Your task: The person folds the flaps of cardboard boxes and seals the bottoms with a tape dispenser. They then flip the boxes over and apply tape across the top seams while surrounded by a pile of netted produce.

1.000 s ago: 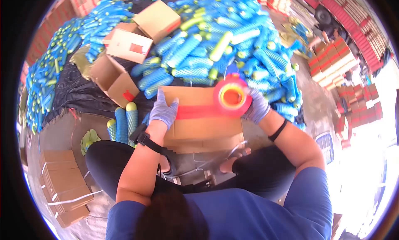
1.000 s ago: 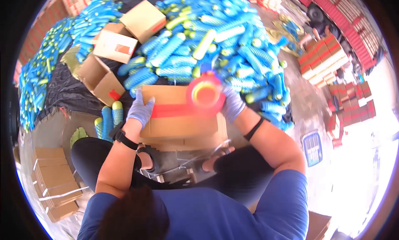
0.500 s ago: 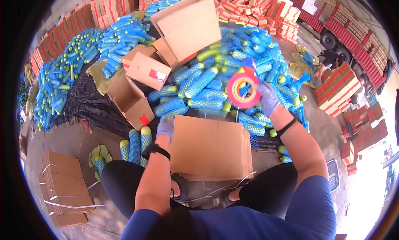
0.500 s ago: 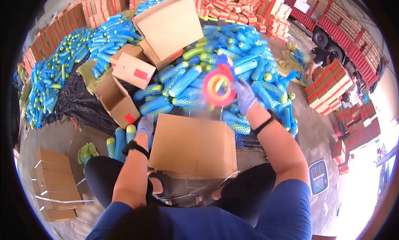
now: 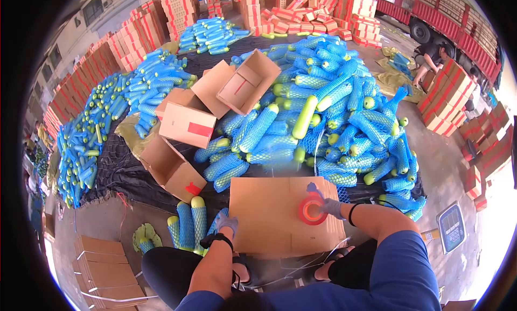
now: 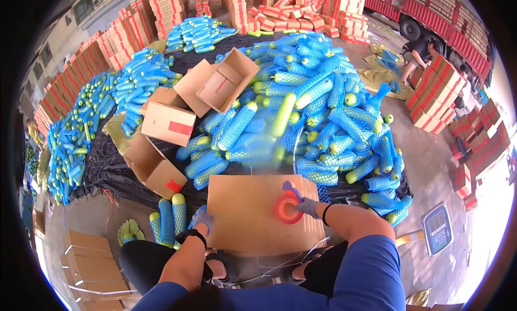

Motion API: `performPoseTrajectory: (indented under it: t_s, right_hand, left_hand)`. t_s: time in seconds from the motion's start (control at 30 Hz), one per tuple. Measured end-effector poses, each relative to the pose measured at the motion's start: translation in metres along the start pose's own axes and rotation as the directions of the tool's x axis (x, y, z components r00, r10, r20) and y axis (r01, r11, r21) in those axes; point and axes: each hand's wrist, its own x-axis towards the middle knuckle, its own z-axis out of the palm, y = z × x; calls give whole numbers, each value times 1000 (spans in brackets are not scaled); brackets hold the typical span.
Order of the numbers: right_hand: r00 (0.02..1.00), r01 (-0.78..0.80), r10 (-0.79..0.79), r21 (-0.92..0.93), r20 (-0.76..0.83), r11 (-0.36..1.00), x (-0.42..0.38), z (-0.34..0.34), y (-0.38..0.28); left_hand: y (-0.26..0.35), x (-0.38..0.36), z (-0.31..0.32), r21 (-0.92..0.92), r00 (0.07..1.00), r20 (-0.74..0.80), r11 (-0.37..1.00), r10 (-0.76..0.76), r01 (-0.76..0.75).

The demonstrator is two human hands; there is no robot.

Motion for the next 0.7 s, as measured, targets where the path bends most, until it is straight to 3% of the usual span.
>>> performPoseTrajectory:
  t_s: [0.07,0.1,0.17,0.23,0.27,0.3,0.33,0.37,0.4,0.43,0.47,0.5,0.53,0.57,0.6,0.63,0.67,0.7]
  right_hand:
    - [998,-63,60,-208,-25,976,-6,-2,-26]
    - [998,-50,43,-198,-37,979,-9,-3,-34]
    - [990,-119,121,38,-79,992,-23,7,-40]
    - [994,-61,65,43,-88,997,-12,8,-27]
    - [992,-32,27,-40,-126,999,-19,8,-32]
    - [987,-7,-14,-126,-162,992,-26,9,-41]
    - [991,-13,-8,-153,-135,988,-29,4,-54]
    - [985,68,-117,-332,-129,941,-82,-1,-108]
    - [955,187,-287,-603,-73,776,-92,-10,-127]
    - [910,274,-405,-856,85,437,-143,-13,-180]
    - [847,357,-464,-925,260,133,-182,-13,-219]
    - [731,420,-582,-907,357,-29,-210,-13,-236]
    - [608,559,-657,-828,445,-43,-250,-11,-260]
    - [543,597,-713,-801,444,-44,-268,-8,-264]
    - [407,621,-809,-778,424,-95,-277,-7,-257]
    - [332,697,-856,-714,397,-61,-289,-5,-251]
    - [298,726,-876,-686,380,-51,-297,1,-244]
    - [386,751,-829,-659,404,29,-307,3,-245]
  left_hand:
    - [-25,27,21,76,995,40,992,96,-99]
    - [-26,38,26,141,979,92,971,182,-193]
    - [-28,54,27,264,923,211,890,323,-372]
    - [-16,48,10,326,885,263,828,384,-456]
    - [-1,20,-2,-91,932,161,946,323,-312]
    - [8,4,-14,-507,969,100,850,224,-144]
    - [13,7,-16,-730,966,129,681,226,-62]
    - [17,11,-14,-868,935,193,496,298,22]
    - [22,13,-15,-929,892,233,360,387,87]
    - [25,14,-17,-955,854,246,268,459,131]
    - [21,21,-23,-961,812,241,249,532,122]
    - [17,29,-29,-967,764,235,228,601,118]
    - [21,30,-23,-976,648,215,179,731,122]
    - [40,-14,-53,-963,625,261,155,736,220]
    - [37,5,-39,-982,630,187,158,754,103]
    - [37,-6,-40,-982,564,-26,86,825,-171]
    - [39,-9,-31,-986,524,35,116,851,-122]
    - [41,-4,-22,-988,536,126,157,835,-12]
